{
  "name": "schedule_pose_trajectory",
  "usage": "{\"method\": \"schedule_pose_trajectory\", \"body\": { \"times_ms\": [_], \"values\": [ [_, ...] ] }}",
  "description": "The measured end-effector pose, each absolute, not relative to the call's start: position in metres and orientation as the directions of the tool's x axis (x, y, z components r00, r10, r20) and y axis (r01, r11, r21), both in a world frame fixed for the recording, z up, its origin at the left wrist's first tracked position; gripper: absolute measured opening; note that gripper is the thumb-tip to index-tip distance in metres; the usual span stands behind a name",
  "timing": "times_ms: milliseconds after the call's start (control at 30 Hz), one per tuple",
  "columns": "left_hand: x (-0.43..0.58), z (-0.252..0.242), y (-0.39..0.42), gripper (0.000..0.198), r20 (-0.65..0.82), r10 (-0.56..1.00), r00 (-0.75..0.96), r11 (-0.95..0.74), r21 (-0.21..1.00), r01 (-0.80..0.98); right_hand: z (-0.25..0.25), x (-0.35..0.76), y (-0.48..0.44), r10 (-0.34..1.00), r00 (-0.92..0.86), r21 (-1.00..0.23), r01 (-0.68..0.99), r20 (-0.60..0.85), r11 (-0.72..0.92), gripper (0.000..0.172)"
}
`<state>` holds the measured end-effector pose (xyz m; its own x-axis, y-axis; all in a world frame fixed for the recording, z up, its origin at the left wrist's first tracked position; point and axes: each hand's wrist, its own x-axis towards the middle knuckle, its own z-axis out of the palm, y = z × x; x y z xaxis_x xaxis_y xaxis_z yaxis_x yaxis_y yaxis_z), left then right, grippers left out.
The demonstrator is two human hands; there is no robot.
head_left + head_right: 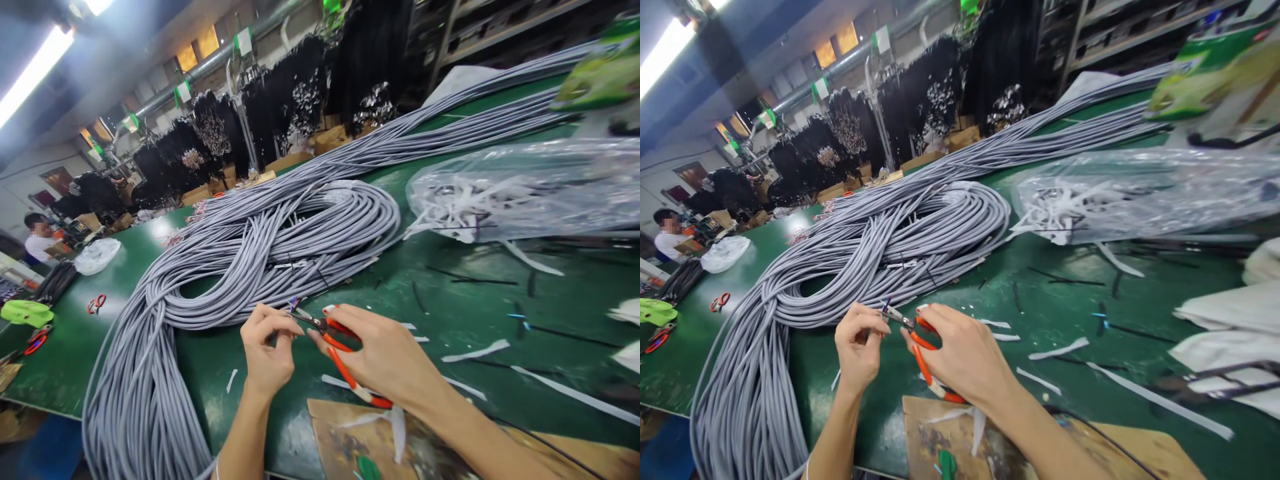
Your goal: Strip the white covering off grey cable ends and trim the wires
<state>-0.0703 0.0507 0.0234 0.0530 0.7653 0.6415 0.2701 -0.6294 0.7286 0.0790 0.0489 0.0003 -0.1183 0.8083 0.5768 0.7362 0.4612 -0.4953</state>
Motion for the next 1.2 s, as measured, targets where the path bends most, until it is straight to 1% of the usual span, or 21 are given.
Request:
{"method": "schedule_pose_trajectory", "body": {
  "times_ms": [100,233,333,367,433,500,567,600,667,733,833,933,1067,1200],
  "values": [
    [-0.069,0.024,0.051,0.024,0.645,0.762,0.062,-0.633,0.72,0.286,0.0,0.079,0.046,0.778,-0.137,-0.419,0.779,0.614,0.468,0.017],
    [-0.069,0.022,0.052,0.024,0.615,0.786,0.068,-0.611,0.755,0.238,0.0,0.079,0.044,0.741,-0.19,-0.34,0.797,0.644,0.499,0.02],
    [-0.067,0.018,0.055,0.02,0.561,0.826,0.054,-0.56,0.807,0.187,-0.001,0.08,0.044,0.754,-0.209,-0.33,0.804,0.622,0.495,0.023],
    [-0.067,0.017,0.056,0.016,0.516,0.855,0.046,-0.517,0.844,0.144,-0.001,0.081,0.044,0.767,-0.207,-0.346,0.8,0.607,0.49,0.024],
    [-0.065,0.016,0.059,0.002,0.37,0.929,0.024,-0.371,0.929,0.013,-0.003,0.081,0.046,0.801,-0.203,-0.409,0.774,0.563,0.483,0.027],
    [-0.065,0.016,0.063,0.02,0.202,0.979,0.017,-0.197,0.969,-0.148,-0.004,0.08,0.049,0.837,-0.193,-0.5,0.725,0.511,0.473,0.034],
    [-0.064,0.017,0.067,0.038,0.07,0.997,0.035,-0.057,0.955,-0.291,-0.004,0.078,0.053,0.873,-0.183,-0.599,0.662,0.453,0.45,0.044],
    [-0.065,0.018,0.069,0.043,0.013,0.998,0.059,0.008,0.939,-0.344,-0.004,0.077,0.055,0.889,-0.172,-0.643,0.634,0.424,0.429,0.048],
    [-0.065,0.02,0.073,0.048,-0.086,0.989,0.123,0.129,0.909,-0.398,-0.004,0.076,0.059,0.918,-0.14,-0.708,0.597,0.372,0.378,0.055],
    [-0.064,0.02,0.079,0.05,-0.155,0.972,0.176,0.214,0.893,-0.397,-0.002,0.077,0.063,0.942,-0.091,-0.75,0.583,0.322,0.313,0.06],
    [-0.06,0.018,0.086,0.049,-0.185,0.961,0.208,0.253,0.889,-0.381,0.001,0.078,0.067,0.96,-0.018,-0.781,0.578,0.279,0.238,0.065],
    [-0.052,0.017,0.09,0.046,-0.174,0.964,0.201,0.24,0.897,-0.372,0.004,0.08,0.071,0.955,0.041,-0.784,0.581,0.294,0.216,0.067],
    [-0.044,0.019,0.091,0.042,-0.101,0.985,0.14,0.146,0.921,-0.362,0.006,0.081,0.074,0.936,0.104,-0.779,0.589,0.337,0.215,0.066],
    [-0.044,0.021,0.091,0.046,-0.027,0.994,0.106,0.061,0.942,-0.331,0.006,0.08,0.075,0.92,0.084,-0.758,0.598,0.382,0.26,0.066]
  ]
}}
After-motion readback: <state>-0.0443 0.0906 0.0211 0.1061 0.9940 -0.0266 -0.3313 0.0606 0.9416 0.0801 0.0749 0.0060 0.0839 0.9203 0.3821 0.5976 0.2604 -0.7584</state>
